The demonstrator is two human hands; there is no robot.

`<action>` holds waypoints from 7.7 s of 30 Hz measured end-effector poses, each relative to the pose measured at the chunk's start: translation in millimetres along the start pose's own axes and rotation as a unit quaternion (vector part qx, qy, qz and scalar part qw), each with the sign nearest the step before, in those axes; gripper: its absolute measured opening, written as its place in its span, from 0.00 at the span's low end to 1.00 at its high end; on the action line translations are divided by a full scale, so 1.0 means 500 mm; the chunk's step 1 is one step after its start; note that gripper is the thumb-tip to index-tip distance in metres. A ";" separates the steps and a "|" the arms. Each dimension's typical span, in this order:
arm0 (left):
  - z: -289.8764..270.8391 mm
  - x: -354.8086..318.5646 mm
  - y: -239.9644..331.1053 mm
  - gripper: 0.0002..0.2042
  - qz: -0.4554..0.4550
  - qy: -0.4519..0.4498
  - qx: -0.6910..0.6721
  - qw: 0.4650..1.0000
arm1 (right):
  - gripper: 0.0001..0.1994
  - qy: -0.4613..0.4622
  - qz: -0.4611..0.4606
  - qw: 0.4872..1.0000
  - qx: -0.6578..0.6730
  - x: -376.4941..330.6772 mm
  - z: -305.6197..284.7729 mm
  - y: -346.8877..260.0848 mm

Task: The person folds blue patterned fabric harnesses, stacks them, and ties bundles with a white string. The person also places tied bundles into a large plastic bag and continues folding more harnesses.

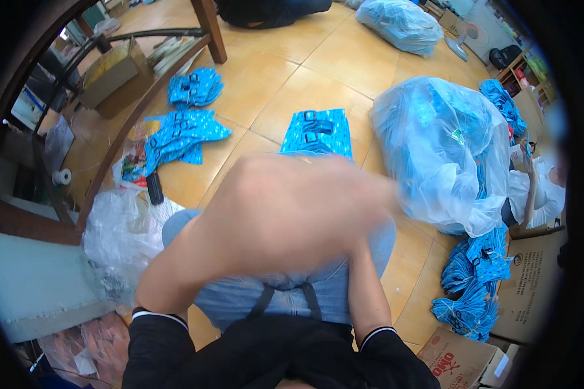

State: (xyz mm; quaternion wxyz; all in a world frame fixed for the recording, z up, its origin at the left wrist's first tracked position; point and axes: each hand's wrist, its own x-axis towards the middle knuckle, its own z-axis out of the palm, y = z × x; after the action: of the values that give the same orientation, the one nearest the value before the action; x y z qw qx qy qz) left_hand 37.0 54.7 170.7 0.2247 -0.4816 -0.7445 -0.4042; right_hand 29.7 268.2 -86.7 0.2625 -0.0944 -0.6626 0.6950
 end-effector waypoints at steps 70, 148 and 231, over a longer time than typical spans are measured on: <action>0.177 -0.276 -0.385 0.15 -0.585 0.139 -0.285 0.746 | 0.19 -0.252 0.125 0.881 -0.380 0.090 0.086 0.116; 0.154 -0.262 -0.308 0.08 -0.370 0.176 -0.166 0.897 | 0.12 -0.175 0.101 0.979 -0.025 0.050 0.092 0.038; 0.061 -0.252 -0.285 0.24 -0.355 0.127 -0.553 0.743 | 0.20 -0.096 0.077 0.975 0.184 -0.023 0.042 -0.247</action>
State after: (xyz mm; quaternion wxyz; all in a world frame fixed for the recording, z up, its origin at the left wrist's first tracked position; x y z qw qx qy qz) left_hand -34.4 -17.7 7.2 -0.1483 -0.1661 -0.4724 -0.8528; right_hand 59.1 242.4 32.6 0.1560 -0.0284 -0.5364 0.8290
